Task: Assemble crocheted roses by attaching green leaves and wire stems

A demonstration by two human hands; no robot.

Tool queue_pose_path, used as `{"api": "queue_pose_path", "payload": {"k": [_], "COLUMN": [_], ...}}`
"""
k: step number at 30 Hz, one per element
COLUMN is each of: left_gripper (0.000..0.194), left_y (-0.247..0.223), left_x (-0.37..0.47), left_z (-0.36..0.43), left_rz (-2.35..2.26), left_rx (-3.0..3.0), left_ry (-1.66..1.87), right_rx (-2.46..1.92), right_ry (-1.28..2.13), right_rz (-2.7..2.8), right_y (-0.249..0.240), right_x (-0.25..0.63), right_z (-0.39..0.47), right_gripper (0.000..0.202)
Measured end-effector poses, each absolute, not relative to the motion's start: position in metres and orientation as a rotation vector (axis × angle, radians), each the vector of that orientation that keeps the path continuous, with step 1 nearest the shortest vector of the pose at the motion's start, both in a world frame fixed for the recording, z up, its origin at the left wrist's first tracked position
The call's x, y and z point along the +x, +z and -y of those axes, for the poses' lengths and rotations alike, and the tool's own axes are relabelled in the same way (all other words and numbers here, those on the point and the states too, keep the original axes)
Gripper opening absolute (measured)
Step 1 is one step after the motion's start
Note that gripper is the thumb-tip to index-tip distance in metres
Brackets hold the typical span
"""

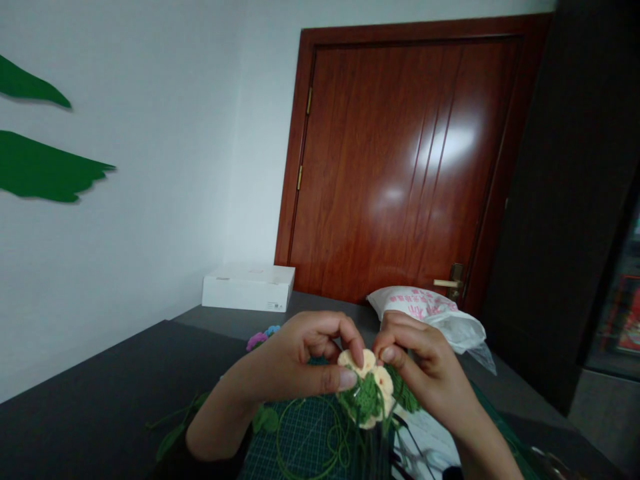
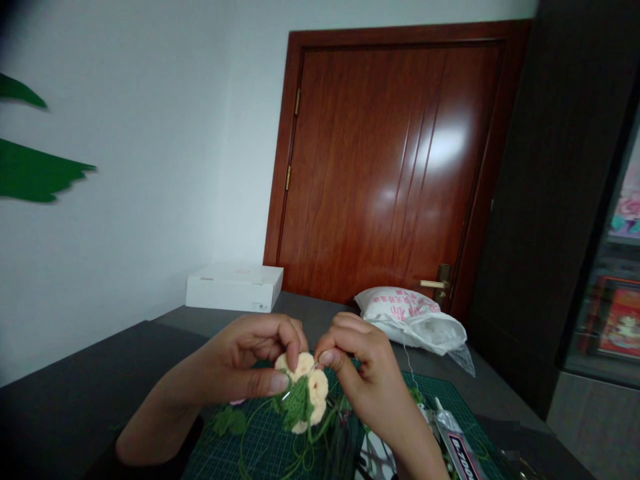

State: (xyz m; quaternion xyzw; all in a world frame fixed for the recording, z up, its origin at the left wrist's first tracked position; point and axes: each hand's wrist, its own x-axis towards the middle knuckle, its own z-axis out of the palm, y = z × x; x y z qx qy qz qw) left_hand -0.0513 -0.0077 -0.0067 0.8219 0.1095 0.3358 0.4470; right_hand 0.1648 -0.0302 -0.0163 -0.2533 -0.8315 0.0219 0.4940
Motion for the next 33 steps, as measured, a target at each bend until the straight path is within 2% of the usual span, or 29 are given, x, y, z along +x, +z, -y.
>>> {"api": "queue_pose_path", "payload": {"k": [8,15,20,26,30,33], "left_gripper": [0.020,0.020,0.018,0.014,0.011,0.011], "left_y": [-0.011,-0.015,-0.017,-0.020,-0.020,-0.022], "left_x": [-0.049,-0.042,-0.036,-0.030,-0.025,-0.021], "left_z": [0.003,-0.003,-0.004,-0.010,-0.006,-0.002], "left_rz": [-0.305,-0.284,-0.289,-0.261,-0.357,-0.424], "left_rx": [1.940,1.866,1.819,1.765,1.832,1.904], "left_ry": [0.938,1.058,1.080,1.229,1.231,1.218], "right_rx": [-0.679,-0.864,-0.776,-0.777,-0.753,-0.768], "right_ry": [-0.280,-0.283,-0.391,-0.719,-0.670,-0.578], "right_rz": [1.982,1.826,1.886,1.939,2.030,2.070], "right_y": [-0.020,-0.022,-0.023,-0.015,-0.015,-0.017], "right_x": [0.155,0.160,0.156,0.156,0.155,0.150], "right_z": [0.032,0.035,0.035,0.044,0.044,0.046], "right_gripper": [0.019,0.009,0.016,0.024,0.016,0.018]}}
